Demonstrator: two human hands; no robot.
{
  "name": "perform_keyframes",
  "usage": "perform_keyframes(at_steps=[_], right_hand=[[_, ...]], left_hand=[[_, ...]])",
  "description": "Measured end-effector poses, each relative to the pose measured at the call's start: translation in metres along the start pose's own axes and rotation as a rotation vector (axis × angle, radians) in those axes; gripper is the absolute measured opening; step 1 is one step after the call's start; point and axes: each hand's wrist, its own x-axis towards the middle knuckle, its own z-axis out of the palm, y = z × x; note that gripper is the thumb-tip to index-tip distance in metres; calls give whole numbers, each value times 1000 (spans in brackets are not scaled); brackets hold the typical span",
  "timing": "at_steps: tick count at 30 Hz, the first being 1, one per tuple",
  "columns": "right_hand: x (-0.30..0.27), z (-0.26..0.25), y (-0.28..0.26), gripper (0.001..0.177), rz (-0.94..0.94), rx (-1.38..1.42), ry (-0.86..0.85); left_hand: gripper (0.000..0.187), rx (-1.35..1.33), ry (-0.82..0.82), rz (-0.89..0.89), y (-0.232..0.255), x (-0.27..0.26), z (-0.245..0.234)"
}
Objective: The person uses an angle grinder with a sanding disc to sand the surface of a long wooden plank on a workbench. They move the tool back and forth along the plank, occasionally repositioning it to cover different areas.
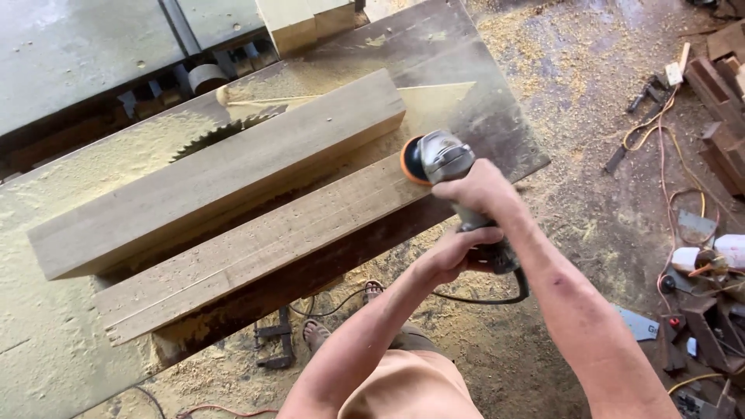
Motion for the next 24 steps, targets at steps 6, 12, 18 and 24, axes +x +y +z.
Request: perform_keyframes(at_steps=[6, 12, 18, 24], right_hand=[[-41, 40, -33, 66, -5, -145, -111], [-83, 104, -67, 67, -78, -248, -189], [-142, 161, -113, 68, -165, -331, -273], [-183, 225, -147, 65, -264, -364, -341]], left_hand=[[61, -11, -30, 45, -5, -42, -41], [51, -89, -103, 89, -3, -101, -95], [49, -110, -82, 161, 1, -171, -142], [52, -98, -66, 211, 18, -240, -178]])
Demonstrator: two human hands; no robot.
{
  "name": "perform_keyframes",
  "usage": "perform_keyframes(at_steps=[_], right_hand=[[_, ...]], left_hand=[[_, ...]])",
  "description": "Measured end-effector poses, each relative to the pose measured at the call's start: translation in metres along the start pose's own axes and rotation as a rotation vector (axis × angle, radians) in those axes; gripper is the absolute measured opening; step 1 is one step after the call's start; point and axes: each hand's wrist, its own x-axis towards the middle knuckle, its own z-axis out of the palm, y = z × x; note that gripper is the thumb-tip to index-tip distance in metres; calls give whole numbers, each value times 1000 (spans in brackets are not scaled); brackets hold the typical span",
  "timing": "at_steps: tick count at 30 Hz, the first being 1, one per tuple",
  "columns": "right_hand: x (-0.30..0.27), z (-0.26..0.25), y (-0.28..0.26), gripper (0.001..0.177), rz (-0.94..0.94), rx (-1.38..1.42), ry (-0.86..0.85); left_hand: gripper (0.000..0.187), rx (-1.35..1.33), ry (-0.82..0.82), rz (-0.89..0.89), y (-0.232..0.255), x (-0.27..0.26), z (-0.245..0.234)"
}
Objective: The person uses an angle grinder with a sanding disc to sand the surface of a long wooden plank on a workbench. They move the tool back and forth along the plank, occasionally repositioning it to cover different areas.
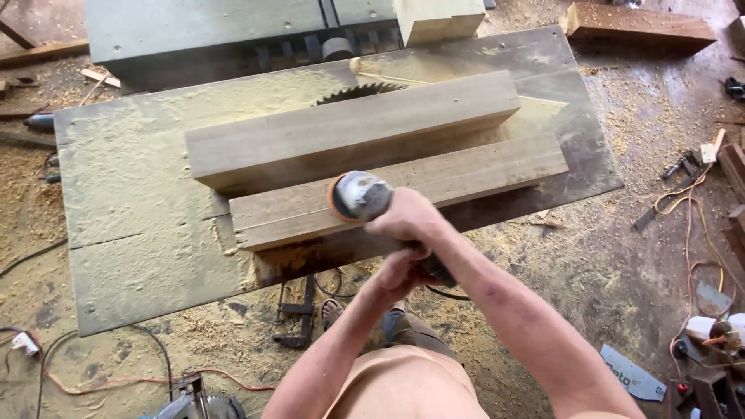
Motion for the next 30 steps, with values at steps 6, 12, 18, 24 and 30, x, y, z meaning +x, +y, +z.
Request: perform_keyframes(at_steps=[6, 12, 18, 24, 30], right_hand=[[-14, 33, -52, 70, -111, -41, -97], [4, 26, -40, 63, -140, -90, -42], [1, -38, 15, 71, -40, 11, 0], [35, -100, 101, 71, 74, 95, 115], [50, -173, 175, 67, 189, 177, 177]], left_hand=[[50, -4, 113, 67, 17, -47, -28], [50, -21, 131, 91, 6, -32, -48], [55, -35, 62, 39, -25, 43, -13], [48, -3, 81, -86, -47, 127, 42], [46, -3, 58, -131, -58, 206, 108]])
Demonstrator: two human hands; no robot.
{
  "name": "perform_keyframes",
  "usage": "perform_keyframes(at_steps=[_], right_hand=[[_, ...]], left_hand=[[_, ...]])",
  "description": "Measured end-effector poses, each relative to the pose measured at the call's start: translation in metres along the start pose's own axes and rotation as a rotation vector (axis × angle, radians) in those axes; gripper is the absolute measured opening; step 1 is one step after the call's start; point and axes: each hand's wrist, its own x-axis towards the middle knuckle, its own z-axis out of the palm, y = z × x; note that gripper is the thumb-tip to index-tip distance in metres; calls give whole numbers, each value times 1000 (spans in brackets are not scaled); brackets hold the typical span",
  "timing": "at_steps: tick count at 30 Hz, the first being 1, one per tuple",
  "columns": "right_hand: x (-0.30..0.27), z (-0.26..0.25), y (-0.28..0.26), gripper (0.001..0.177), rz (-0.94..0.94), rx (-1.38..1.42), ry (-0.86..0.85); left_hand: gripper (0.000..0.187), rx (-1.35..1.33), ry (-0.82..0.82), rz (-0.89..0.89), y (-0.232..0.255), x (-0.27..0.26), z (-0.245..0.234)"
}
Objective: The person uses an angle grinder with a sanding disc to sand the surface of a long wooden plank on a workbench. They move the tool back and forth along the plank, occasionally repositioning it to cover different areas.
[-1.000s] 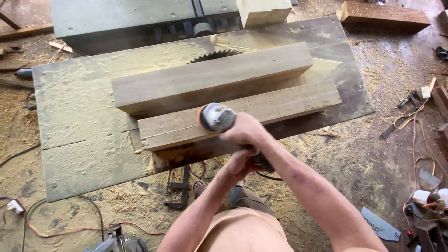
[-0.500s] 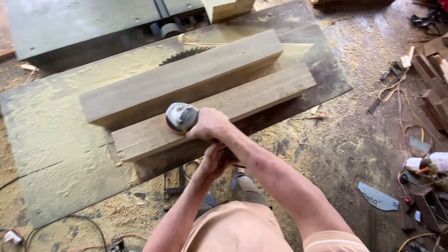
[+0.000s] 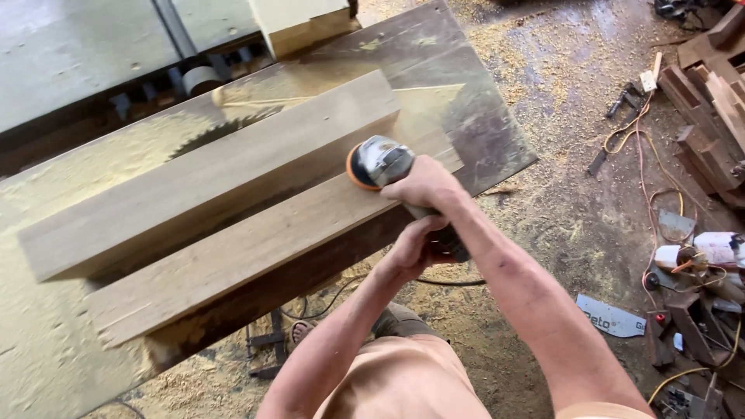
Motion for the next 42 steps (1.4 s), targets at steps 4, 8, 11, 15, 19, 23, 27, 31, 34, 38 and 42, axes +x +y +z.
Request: perform_keyframes(at_steps=[4, 8, 11, 15, 19, 23, 27, 31, 34, 38, 42], right_hand=[[25, -42, 34, 67, 39, 34, 45], [46, -70, 64, 64, 74, 64, 99], [52, -78, 86, 62, 85, 118, 144], [38, -79, 96, 62, 120, 96, 123], [29, -72, 106, 60, 168, 94, 125], [18, -60, 98, 56, 184, 49, 102], [15, -32, 88, 55, 159, 46, 84], [-4, -11, 62, 54, 136, 15, 45], [-20, 10, 36, 54, 110, -23, -2], [-29, 42, 15, 55, 63, -42, -41], [-52, 63, -15, 56, 38, -78, -41]], left_hand=[[48, 38, -9, -72, -14, 56, 18], [46, 97, -47, -103, -17, 86, 43], [43, 73, -67, -143, -31, 97, 52], [42, 67, -92, -167, -38, 91, 66], [49, 66, -160, -158, -57, 88, 59], [46, 41, -168, -152, -63, 74, 48], [44, 5, -178, -135, -62, 51, 27], [44, -13, -211, -103, -74, 38, 0], [48, 0, -224, -75, -68, 16, -21], [50, -25, -222, -42, -49, -24, -41], [53, -14, -232, -15, -32, -60, -51]])
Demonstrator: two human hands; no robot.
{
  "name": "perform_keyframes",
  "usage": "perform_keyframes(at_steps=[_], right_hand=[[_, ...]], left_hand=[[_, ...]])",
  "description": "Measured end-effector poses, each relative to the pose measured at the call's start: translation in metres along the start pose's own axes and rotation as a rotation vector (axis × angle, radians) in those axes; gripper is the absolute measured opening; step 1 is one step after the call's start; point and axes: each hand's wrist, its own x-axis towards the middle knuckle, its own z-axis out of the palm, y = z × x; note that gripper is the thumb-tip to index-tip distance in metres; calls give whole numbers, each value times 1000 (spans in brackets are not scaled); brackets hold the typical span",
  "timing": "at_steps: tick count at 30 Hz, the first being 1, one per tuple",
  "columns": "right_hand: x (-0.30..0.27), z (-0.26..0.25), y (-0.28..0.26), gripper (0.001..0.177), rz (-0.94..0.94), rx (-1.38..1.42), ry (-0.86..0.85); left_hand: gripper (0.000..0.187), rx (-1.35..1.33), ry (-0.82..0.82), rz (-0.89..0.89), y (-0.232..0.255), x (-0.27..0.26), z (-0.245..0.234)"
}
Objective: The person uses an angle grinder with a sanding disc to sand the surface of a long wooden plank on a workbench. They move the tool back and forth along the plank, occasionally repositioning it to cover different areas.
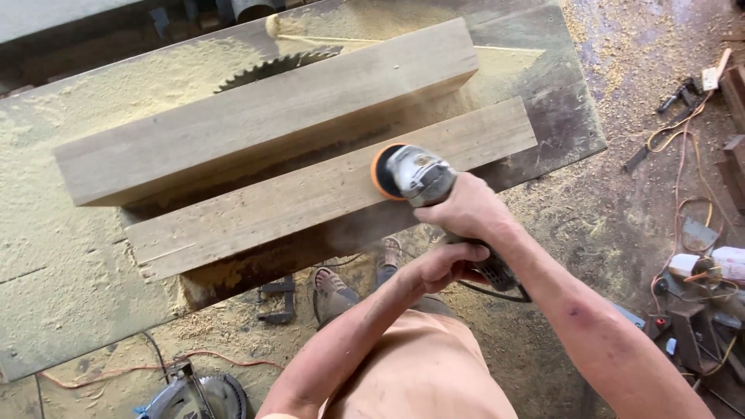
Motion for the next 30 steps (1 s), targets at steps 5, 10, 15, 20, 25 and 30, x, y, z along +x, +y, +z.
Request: perform_keyframes(at_steps=[5, 10, 15, 20, 25, 30], right_hand=[[-21, 36, -39, 57, -83, -89, -104], [-38, 58, -73, 58, -163, -120, -140], [-34, 83, -87, 61, -221, -260, -177], [-25, 62, -56, 60, -183, -173, -162], [-12, 5, -6, 55, -58, -47, -81], [26, -37, 55, 50, 9, 130, 36]], left_hand=[[53, -23, 108, 50, -3, -41, -32], [49, -57, 220, 106, 13, -85, -37], [42, -69, 321, 191, 22, -108, -34], [46, -56, 351, 76, 7, -82, -14], [54, -43, 232, -2, -30, 3, -14], [64, 37, 150, -85, -30, 60, 29]])
